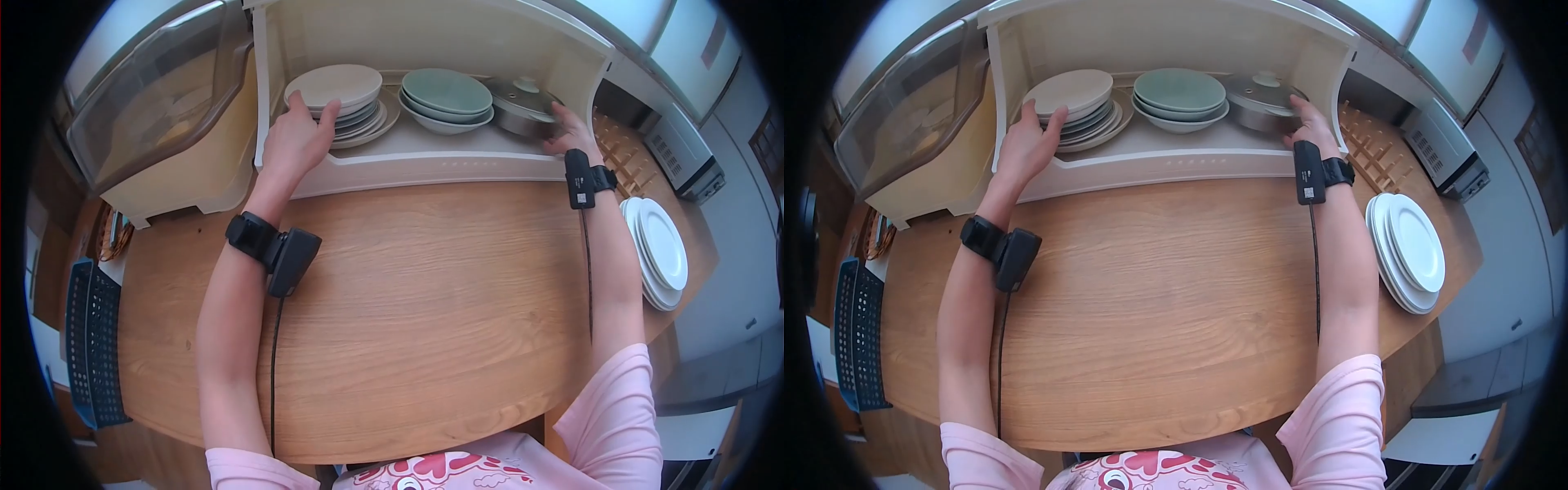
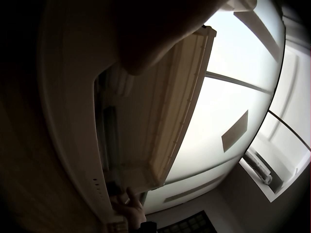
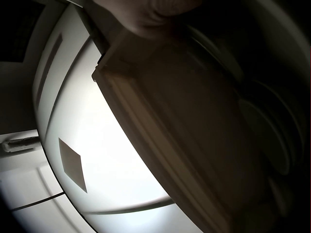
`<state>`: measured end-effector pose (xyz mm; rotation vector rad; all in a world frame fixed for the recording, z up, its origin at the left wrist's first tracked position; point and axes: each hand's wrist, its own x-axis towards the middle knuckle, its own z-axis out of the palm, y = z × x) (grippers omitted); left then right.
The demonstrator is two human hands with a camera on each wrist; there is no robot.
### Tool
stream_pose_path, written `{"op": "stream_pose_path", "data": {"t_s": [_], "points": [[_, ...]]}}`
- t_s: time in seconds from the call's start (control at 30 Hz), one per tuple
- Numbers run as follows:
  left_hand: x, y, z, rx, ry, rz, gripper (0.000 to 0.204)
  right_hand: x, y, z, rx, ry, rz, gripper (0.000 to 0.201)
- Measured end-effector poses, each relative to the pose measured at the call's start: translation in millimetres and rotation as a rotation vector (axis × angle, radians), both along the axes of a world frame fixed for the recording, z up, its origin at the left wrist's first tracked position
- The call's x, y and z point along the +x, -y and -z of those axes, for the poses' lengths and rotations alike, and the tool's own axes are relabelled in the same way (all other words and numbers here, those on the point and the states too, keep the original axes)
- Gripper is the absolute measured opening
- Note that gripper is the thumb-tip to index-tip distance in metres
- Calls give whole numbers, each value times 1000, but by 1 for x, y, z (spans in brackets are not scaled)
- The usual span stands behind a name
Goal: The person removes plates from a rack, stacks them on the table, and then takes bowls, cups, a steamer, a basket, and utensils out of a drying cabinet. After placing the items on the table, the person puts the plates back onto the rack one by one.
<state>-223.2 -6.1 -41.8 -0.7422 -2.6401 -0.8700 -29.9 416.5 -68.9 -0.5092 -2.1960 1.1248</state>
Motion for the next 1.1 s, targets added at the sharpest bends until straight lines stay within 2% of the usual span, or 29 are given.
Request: {"op": "stream_pose_path", "data": {"t_s": [0.07,0.13,0.17,0.27,0.3,0.33,0.37,0.4,0.43,0.47,0.5,0.57,0.63,0.73,0.77,0.87,1.0,1.1], "points": [[-5,-1,3,21,7,-2,77,-16,-1,-5,-675,-167,241,65],[-17,-2,9,160,-24,-11,77,-12,1,-2,-743,-189,219,67],[-22,-3,10,159,-24,-10,77,-9,3,-1,-809,-214,195,68],[-28,-5,2,229,70,-52,79,-10,11,-2,-774,-181,104,59],[-28,-6,-2,277,219,-37,77,-14,15,-1,-775,-182,101,59],[-27,-7,-5,324,370,-23,76,-20,19,0,-759,-165,211,52],[-30,-6,-5,325,369,-23,76,-22,24,-1,-741,-149,321,46],[-36,-5,-5,316,486,9,73,-16,16,5,-740,-151,321,46],[-41,-6,-6,305,601,45,70,-5,-4,21,-178,-7,159,43],[-40,-7,-6,302,601,50,70,3,-8,24,381,139,-6,40],[-39,-8,-5,356,638,39,63,-3,-12,25,379,140,0,40],[-42,-7,-3,408,676,31,56,-27,4,13,-615,-191,276,42],[-47,-5,-2,438,783,56,43,-28,9,11,-634,-208,277,43],[-45,-5,-2,496,766,71,34,-32,9,10,-673,-211,329,46],[-44,-5,-2,494,772,68,34,-34,9,9,-689,-199,381,48],[-43,-3,-4,523,785,93,31,-34,4,9,-744,-180,310,49],[-49,-4,0,507,755,89,29,-37,6,8,-747,-204,335,51],[-46,-4,-2,512,733,76,27,-49,-13,22,-796,-273,340,63]]}}
